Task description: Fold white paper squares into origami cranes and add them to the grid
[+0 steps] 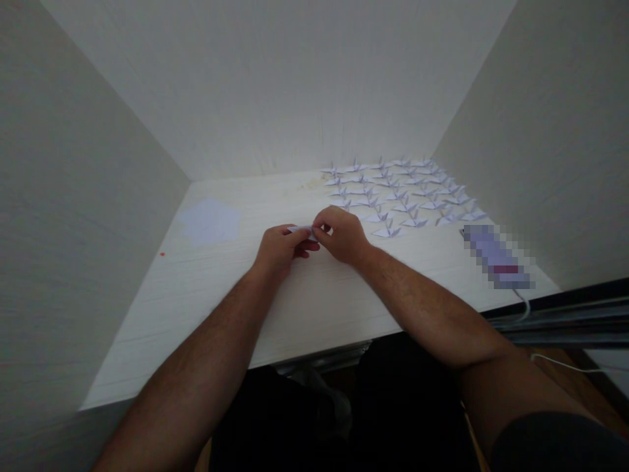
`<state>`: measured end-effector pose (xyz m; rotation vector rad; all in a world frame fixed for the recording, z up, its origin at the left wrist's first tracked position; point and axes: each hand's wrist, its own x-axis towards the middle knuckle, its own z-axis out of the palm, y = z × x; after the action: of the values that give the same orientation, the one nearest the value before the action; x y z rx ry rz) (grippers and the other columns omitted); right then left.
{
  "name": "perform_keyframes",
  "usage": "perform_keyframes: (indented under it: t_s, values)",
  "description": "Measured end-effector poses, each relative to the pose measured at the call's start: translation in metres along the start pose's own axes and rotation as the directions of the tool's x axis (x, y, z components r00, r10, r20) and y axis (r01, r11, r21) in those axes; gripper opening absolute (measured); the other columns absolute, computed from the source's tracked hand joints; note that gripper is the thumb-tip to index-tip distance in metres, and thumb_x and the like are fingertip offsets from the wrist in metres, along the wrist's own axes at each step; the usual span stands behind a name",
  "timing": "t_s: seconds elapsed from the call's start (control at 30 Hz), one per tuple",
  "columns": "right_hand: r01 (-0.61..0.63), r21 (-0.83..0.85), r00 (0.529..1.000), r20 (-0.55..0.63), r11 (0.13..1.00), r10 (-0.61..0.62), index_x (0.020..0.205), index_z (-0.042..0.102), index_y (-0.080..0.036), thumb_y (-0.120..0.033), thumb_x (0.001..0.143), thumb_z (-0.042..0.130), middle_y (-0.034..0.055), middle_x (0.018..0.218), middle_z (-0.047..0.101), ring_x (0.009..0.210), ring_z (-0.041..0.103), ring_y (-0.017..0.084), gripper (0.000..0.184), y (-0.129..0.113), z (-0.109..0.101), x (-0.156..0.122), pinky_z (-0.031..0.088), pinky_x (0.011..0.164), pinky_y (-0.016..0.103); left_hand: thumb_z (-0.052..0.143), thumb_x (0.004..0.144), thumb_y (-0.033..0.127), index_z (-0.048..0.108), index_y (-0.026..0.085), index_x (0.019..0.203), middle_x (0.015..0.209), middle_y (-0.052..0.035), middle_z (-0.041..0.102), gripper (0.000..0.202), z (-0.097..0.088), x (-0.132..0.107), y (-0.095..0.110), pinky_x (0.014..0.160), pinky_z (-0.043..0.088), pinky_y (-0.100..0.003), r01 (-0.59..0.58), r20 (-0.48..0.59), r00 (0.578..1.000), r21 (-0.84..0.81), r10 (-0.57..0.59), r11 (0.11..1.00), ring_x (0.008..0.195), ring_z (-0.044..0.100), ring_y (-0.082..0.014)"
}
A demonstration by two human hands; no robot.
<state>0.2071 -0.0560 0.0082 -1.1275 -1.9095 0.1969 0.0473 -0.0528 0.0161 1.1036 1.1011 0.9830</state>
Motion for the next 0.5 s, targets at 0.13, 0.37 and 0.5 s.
perform_keyframes:
  t_s: [0.13,0.37,0.5]
  values:
    - [0.109,-0.049,0.994,0.035,0.993,-0.107,0.078,0.062,-0.018,-0.019,0.091,0.052,0.0061,0.087,0.065,0.086,0.057,0.017,0.017,0.0014,-0.0012,-0.0002,0.045,0.081,0.031,0.073,0.066,0.030,0.062,0.014,0.070,0.068,-0.0065,0.069,0.020,-0.0006,0.0007,-0.0009,0.051,0.045,-0.024,0.026,-0.010,1.000,-0.029,-0.026,0.999,0.062,0.069,-0.0181]
    - [0.151,-0.064,0.986,0.085,0.986,-0.145,0.088,0.067,-0.019,-0.022,0.096,0.046,0.0078,0.098,0.069,0.095,0.059,0.019,0.023,0.0031,-0.0019,-0.0011,0.046,0.087,0.034,0.071,0.067,0.029,0.060,0.015,0.070,0.070,-0.0075,0.069,0.018,-0.0007,0.0002,0.0017,0.054,0.048,-0.025,0.040,-0.036,0.998,-0.062,-0.042,0.997,0.065,0.070,-0.0183]
    - [0.176,-0.049,0.983,0.064,0.983,-0.173,0.090,0.068,-0.019,-0.020,0.095,0.046,0.0079,0.101,0.070,0.096,0.060,0.018,0.023,0.0031,-0.0018,-0.0021,0.048,0.088,0.034,0.071,0.067,0.027,0.061,0.014,0.070,0.070,-0.0077,0.069,0.016,-0.0002,-0.0004,0.0027,0.053,0.048,-0.025,0.038,-0.043,0.998,-0.107,-0.043,0.994,0.064,0.069,-0.0179]
